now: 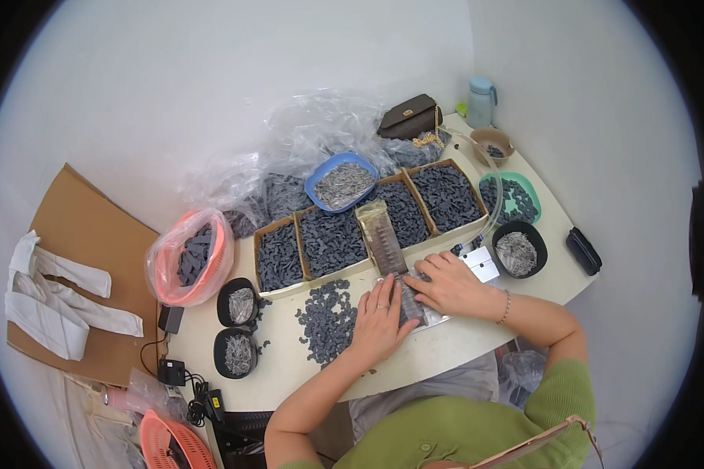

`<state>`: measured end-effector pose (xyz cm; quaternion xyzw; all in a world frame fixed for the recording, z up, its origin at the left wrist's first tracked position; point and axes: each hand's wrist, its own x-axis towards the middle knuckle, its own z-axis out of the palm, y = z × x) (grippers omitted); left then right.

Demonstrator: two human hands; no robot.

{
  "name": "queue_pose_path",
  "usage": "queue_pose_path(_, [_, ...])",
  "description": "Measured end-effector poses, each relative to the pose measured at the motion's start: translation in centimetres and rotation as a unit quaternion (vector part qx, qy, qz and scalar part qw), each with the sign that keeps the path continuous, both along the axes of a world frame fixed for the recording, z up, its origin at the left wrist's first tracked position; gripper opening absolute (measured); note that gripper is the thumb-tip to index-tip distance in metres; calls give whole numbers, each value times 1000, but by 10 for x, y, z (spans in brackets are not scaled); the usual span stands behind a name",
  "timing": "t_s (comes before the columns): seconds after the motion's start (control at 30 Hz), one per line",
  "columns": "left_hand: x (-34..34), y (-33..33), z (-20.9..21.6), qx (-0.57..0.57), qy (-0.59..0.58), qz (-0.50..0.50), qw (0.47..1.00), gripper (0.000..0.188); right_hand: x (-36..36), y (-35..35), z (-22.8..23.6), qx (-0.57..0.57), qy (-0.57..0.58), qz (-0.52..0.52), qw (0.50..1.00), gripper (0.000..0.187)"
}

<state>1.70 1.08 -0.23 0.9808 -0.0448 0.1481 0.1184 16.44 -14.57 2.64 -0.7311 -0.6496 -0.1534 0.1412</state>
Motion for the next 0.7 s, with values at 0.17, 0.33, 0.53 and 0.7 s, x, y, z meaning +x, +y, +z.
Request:
queue_pose_path(0.17, [-7, -4, -1, 39, 0, 1, 999, 71, 4, 0, 8, -71, 0, -2, 997, 47])
queue_pose_path(0.33, [-16, -12, 4, 36, 22, -3, 999, 70, 5, -2, 11, -90, -1, 10, 996, 50])
queue_pose_path(0.53, [-24, -13, 5, -17, 53, -7, 998, 68, 3, -4, 7, -80, 7, 13, 997, 54])
queue_pose_path(0.7, [-26, -11, 4, -68, 55, 3, 996, 65, -13, -16, 0, -74, 3, 16, 997, 58])
